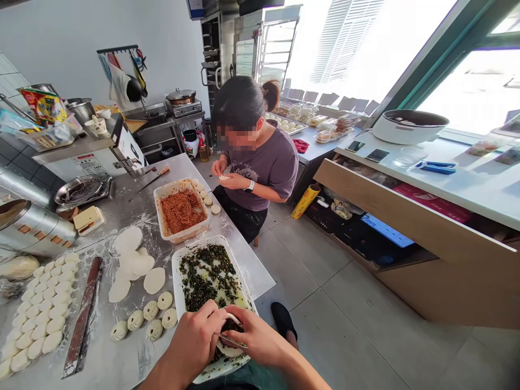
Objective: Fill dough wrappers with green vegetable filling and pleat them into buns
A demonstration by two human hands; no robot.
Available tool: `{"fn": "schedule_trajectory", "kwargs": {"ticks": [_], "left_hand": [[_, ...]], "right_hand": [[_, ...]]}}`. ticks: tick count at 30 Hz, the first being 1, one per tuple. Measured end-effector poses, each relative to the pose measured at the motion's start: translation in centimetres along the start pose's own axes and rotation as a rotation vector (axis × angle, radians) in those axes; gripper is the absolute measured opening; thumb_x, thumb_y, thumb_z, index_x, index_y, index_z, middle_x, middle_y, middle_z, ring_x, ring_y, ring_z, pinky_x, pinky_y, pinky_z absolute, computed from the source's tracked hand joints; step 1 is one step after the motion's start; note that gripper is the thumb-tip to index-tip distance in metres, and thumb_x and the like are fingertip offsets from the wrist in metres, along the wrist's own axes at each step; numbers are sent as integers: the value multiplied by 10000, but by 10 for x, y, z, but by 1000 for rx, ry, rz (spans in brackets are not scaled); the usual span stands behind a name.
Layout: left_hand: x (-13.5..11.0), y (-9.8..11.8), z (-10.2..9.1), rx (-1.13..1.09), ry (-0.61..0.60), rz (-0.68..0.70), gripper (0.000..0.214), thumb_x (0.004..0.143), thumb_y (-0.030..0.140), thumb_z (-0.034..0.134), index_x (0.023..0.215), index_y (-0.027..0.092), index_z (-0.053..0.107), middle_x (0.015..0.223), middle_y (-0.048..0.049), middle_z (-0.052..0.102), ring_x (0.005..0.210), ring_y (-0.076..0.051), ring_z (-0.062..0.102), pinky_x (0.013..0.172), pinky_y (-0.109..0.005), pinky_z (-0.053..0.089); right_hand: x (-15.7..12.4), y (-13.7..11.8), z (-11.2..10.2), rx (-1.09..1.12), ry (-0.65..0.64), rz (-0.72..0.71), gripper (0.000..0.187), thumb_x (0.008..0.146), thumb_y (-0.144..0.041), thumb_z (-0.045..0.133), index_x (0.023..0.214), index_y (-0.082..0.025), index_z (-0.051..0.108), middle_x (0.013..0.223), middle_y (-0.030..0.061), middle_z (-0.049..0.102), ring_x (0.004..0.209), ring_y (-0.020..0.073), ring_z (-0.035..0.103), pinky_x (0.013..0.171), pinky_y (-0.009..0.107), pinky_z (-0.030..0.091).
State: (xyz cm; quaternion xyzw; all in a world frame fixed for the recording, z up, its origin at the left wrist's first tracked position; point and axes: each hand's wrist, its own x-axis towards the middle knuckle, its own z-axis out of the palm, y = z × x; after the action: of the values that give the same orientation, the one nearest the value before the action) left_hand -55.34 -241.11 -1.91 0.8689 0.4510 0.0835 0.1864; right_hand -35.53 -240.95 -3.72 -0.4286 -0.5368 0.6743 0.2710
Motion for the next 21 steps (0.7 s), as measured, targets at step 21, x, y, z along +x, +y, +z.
{"fn": "schedule_trajectory", "kwargs": {"ticks": [21], "left_hand": [[2, 5, -2, 12, 91, -19, 278, 1017, 220, 351, 1144, 262, 594, 1002, -30, 655, 859, -150, 707, 697, -248, 560]], "right_hand": [[0, 6, 19, 225, 107, 32, 244, 936, -460, 536, 1013, -233, 580, 848, 5, 613, 705, 174, 579, 610, 296, 535]]}}
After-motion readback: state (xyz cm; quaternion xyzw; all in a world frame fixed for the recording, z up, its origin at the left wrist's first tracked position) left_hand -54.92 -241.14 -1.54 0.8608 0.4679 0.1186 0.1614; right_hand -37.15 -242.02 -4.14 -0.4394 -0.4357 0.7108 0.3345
